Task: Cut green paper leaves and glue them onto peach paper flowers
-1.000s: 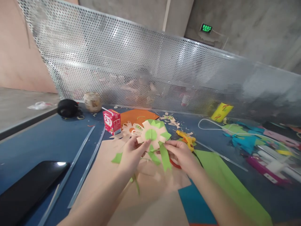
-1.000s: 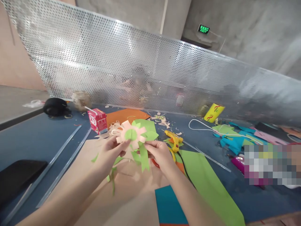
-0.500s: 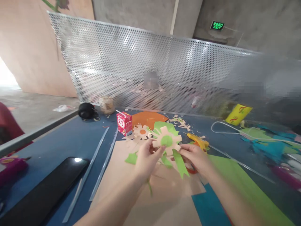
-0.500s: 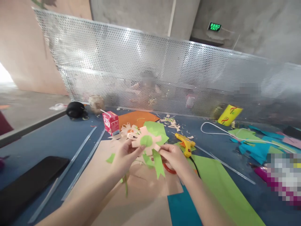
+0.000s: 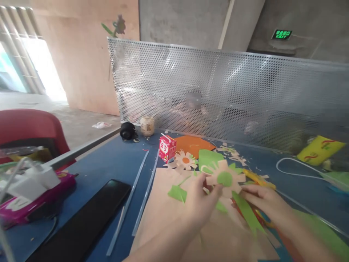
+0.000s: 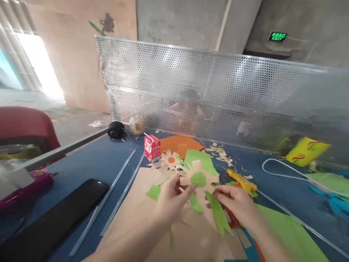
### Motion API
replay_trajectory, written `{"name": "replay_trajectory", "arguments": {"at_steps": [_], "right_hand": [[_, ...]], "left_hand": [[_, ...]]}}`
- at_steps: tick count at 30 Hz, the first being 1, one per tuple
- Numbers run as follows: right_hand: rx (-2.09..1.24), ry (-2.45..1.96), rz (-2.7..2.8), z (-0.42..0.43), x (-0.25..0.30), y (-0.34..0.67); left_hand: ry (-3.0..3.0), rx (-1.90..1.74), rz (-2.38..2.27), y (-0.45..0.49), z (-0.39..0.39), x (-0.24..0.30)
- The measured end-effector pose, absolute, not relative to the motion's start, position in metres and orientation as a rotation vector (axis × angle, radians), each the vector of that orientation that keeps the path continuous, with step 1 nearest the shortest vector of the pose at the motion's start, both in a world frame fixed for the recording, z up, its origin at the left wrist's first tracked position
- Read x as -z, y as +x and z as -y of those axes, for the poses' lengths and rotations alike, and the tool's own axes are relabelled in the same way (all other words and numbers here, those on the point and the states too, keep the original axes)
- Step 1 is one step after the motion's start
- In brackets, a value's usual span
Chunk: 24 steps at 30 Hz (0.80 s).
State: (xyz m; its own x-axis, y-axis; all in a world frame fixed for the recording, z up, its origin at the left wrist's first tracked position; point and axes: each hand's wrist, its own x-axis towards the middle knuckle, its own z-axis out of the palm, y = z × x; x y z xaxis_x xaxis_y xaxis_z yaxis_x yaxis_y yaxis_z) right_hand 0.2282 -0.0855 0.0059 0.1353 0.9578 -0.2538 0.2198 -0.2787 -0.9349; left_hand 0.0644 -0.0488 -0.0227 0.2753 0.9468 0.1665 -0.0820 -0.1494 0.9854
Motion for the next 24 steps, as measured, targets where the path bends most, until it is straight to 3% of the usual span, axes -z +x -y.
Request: {"name": "replay_trajectory", "arguments": {"at_steps": [11, 24], "right_hand": [[-1.154, -1.589, 1.203, 0.084, -0.005, 0.229], [-0.99, -1.599, 1.388, 0.087, -0.001, 0.226]], "left_hand": [[0.961, -1.057, -0.747, 0.064, 0.036, 0.018], [1.033, -1.01, -0.82, 0.064, 0.039, 0.011]]}}
